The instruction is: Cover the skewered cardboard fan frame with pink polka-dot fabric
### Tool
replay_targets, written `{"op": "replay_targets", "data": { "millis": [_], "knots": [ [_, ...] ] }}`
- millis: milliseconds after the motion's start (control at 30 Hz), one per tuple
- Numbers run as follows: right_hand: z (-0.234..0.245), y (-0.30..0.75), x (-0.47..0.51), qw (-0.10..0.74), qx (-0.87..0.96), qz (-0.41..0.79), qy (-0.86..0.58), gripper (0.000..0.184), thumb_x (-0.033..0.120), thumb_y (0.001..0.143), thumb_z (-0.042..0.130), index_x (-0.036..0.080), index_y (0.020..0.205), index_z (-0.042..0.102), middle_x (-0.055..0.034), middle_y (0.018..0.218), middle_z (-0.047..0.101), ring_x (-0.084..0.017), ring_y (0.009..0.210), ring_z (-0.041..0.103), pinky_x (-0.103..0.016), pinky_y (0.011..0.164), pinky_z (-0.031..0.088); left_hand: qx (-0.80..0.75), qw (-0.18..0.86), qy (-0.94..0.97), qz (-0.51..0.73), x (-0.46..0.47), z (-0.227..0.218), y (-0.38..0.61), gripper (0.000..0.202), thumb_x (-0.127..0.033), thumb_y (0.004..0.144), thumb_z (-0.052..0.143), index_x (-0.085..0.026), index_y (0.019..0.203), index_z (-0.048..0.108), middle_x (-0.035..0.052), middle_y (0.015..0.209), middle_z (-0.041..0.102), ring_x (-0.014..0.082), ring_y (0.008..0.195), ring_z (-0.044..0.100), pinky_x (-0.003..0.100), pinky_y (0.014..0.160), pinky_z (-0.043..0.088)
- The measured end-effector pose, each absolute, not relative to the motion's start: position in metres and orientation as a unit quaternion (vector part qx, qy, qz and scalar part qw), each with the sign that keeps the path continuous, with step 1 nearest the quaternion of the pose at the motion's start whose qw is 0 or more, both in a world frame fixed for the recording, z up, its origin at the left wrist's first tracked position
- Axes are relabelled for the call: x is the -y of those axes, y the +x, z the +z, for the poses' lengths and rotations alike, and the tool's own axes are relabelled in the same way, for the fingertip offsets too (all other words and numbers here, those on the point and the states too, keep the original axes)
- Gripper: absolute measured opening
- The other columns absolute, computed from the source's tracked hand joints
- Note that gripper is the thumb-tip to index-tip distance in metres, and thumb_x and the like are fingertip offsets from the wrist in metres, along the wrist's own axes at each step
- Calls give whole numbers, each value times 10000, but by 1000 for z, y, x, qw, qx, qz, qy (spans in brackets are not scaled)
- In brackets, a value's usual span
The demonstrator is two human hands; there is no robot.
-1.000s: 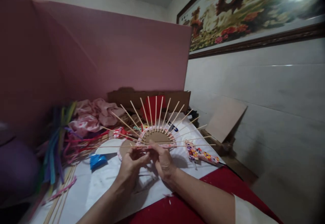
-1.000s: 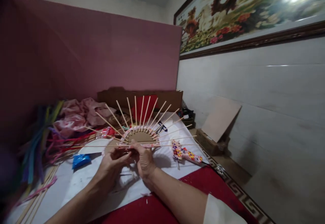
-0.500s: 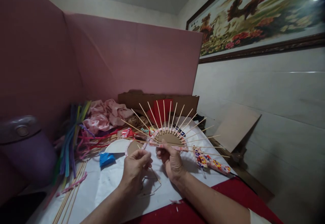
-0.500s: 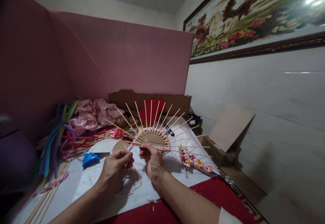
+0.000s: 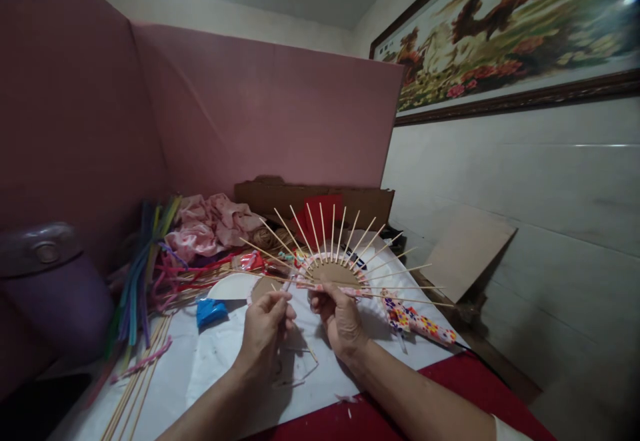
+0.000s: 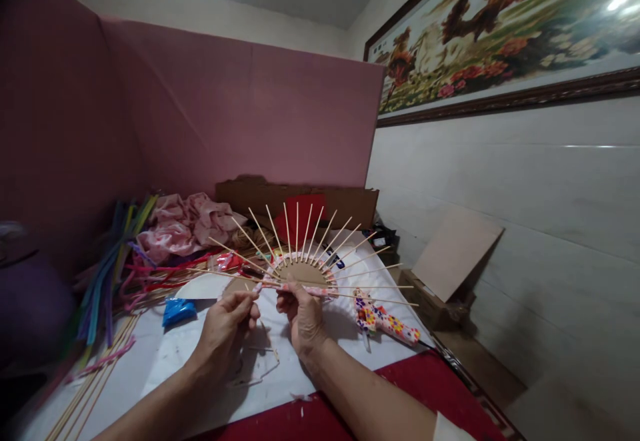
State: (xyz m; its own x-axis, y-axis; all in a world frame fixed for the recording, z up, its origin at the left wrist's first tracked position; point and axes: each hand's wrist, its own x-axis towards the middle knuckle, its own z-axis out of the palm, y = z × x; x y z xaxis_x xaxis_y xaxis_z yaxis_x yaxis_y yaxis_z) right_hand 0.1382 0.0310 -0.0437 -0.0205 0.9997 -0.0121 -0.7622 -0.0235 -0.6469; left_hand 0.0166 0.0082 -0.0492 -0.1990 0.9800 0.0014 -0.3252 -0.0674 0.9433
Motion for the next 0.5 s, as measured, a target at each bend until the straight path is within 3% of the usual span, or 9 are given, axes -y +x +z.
{"op": "replay_targets", "data": {
  "millis": [100,267,400,500],
  "knots": [
    [-43,138,-31,664,247,655,-264,198,257,575,763,126,577,615,3,534,607,-77,444,488,-200,437,379,-430,527,376,629,-9,-47,17,338,-356,547,782,-145,718,580,-47,477,546,40,355,392,150,355,245],
    [-44,137,-32,673,260,635,-276,192,260,583,757,129,566,618,1,526,610,-87,451,499,-211,444,393,-396,562,416,595,11,-28,31,392,-477,603,723,-170,587,479,-111,373,302,16,325,182,160,350,106],
    [-48,137,-34,672,249,636,-284,166,245,595,746,138,569,621,6,543,616,-85,465,506,-210,471,415,-330,627,492,506,37,-13,44,393,-486,675,669,-177,577,446,-96,405,300,24,356,199,176,371,127],
    [-49,137,-34,672,253,636,-283,159,241,598,745,141,584,623,9,552,611,-84,473,503,-208,472,418,-329,572,533,530,35,-6,39,439,-516,778,539,-175,525,429,-66,347,346,30,317,229,190,352,135]
  ]
}}
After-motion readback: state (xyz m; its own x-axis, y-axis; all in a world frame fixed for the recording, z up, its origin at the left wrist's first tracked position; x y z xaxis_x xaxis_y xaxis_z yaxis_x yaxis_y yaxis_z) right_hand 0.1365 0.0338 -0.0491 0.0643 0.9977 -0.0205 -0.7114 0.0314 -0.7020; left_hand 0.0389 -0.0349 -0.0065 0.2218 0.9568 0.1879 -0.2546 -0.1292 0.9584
